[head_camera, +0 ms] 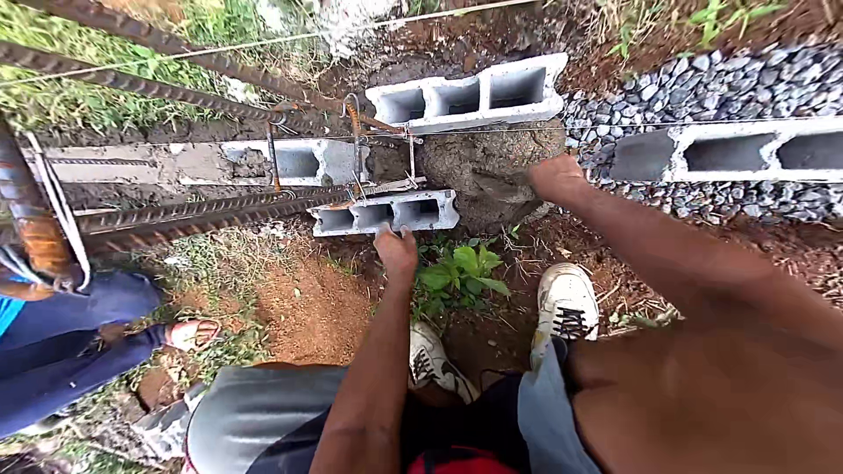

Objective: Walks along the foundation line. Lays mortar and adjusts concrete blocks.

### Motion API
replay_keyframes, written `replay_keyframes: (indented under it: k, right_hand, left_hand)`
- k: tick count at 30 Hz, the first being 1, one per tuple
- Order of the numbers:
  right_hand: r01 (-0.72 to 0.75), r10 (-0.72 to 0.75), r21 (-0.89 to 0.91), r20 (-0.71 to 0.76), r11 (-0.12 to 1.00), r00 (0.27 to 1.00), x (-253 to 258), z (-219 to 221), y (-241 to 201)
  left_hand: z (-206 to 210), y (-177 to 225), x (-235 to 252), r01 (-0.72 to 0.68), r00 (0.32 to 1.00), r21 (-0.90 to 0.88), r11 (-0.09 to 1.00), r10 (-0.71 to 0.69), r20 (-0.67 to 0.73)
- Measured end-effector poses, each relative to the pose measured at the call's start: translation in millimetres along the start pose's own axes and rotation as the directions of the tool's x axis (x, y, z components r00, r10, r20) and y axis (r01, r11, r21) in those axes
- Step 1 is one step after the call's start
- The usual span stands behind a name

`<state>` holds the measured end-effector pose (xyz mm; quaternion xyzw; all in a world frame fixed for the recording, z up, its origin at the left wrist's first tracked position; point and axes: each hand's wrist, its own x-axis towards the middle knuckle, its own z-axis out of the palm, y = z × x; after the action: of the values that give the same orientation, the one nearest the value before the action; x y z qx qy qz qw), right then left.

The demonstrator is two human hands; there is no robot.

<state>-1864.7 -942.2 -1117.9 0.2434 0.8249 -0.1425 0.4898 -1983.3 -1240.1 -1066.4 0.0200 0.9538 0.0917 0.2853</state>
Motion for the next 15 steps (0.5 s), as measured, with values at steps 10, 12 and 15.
replay_keyframes:
  k: [10,12,15]
  right_hand:
    - [-0.213,0.233,0.296,-0.032,0.931,0.972,-108.6,71.2,82.0]
    - [-0.254,0.281,0.342,-0.032,0.905,0.959,-114.3,89.9,90.4]
    - [-0.263,0.294,0.405,-0.015,0.876,0.956,-121.7,95.4,95.4]
  left_hand:
    - [5.8,7.6,51.0,-0.057,0.98,0.426,0.903,-0.03,0.196]
    - [10.1,5.6,60.6,-0.056,0.976,0.417,0.907,-0.039,0.215]
    - [10.8,-1.4,79.1,-0.006,0.963,0.343,0.939,-0.086,0.253]
